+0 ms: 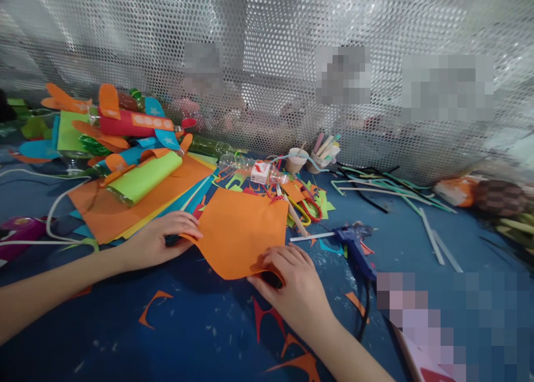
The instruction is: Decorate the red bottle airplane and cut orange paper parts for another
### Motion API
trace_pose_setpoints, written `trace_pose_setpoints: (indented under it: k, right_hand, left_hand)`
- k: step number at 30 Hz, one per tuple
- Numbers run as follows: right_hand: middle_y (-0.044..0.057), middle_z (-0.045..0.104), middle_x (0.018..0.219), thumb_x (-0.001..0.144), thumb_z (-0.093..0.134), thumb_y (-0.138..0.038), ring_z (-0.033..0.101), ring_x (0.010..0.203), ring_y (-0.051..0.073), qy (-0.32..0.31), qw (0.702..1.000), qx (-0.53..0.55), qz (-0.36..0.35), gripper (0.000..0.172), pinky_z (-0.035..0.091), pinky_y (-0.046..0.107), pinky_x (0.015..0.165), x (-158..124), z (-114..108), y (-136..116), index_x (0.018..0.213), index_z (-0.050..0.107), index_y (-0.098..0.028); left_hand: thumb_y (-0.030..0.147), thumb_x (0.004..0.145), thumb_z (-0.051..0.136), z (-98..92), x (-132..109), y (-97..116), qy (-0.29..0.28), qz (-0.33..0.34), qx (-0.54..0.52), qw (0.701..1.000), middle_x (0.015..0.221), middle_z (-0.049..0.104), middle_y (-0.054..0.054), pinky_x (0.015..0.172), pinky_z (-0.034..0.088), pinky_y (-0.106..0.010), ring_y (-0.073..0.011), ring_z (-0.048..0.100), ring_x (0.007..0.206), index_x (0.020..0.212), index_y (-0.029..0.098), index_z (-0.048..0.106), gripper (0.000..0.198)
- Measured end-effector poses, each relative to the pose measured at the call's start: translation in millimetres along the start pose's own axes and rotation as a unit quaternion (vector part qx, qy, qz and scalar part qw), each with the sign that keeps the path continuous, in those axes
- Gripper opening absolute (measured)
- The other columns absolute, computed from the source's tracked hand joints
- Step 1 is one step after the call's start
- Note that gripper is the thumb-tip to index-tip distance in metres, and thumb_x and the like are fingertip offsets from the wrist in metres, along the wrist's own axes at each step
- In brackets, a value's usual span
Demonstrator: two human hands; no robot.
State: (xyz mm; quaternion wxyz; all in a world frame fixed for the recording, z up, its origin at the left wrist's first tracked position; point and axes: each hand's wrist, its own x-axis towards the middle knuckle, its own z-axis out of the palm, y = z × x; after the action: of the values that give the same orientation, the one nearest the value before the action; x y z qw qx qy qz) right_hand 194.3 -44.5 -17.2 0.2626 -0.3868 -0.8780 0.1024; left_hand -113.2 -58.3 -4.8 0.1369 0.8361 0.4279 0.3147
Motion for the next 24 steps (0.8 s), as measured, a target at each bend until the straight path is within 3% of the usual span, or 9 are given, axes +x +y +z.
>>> trace_pose_setpoints:
  k: [6,9,12,18,24]
  right_hand:
    - [0.003,0.068,0.079,0.084,0.055,-0.048,0.066,0.072,0.020,0.004,0.990,0.015,0.137,0.025,0.049,0.030,0.063,0,-4,-1,0.082,0.059,-0.023]
    - [0.003,0.069,0.081,0.083,0.054,-0.051,0.066,0.068,0.020,0.020,0.977,0.033,0.209,0.029,0.047,0.028,0.058,1,-5,3,0.090,0.055,-0.022]
    - [0.000,0.064,0.066,0.081,0.054,-0.051,0.062,0.057,0.020,0.036,0.965,0.032,0.258,0.034,0.044,0.028,0.052,3,-3,8,0.097,0.050,-0.022]
    - [-0.007,0.052,0.058,0.081,0.055,-0.042,0.054,0.052,0.016,0.037,0.971,0.039,0.235,0.034,0.041,0.026,0.052,5,1,10,0.106,0.043,-0.022]
    - [-0.003,0.051,0.064,0.086,0.052,-0.037,0.058,0.063,0.018,0.026,0.981,-0.008,0.190,0.018,0.044,0.028,0.057,2,3,12,0.097,0.049,-0.023]
  left_hand:
    - [0.032,0.084,0.057,2.2,-2,-1,-0.032,-0.109,0.015,0.993,0.091,0.068,-0.004,0.078,0.049,-0.031,-0.0172,0.062,0.084,0.102,0.021,0.066,0.023]
    - [0.039,0.082,0.059,2.9,-1,-3,-0.044,-0.182,0.025,0.982,0.076,0.064,0.000,0.067,0.047,-0.029,-0.0157,0.060,0.069,0.115,0.022,0.061,0.037]
    - [0.040,0.082,0.057,3.3,1,-3,-0.048,-0.206,0.020,0.977,0.067,0.056,0.003,0.064,0.045,-0.027,-0.0142,0.056,0.063,0.122,0.022,0.056,0.043]
    - [0.036,0.084,0.055,4.2,2,1,-0.033,-0.201,0.011,0.979,0.063,0.050,0.006,0.067,0.043,-0.026,-0.0132,0.053,0.063,0.134,0.022,0.042,0.054]
    - [0.033,0.089,0.049,6.8,-2,-6,-0.033,-0.148,0.013,0.988,0.070,0.056,0.003,0.068,0.046,-0.026,-0.0132,0.054,0.065,0.134,0.023,0.042,0.047]
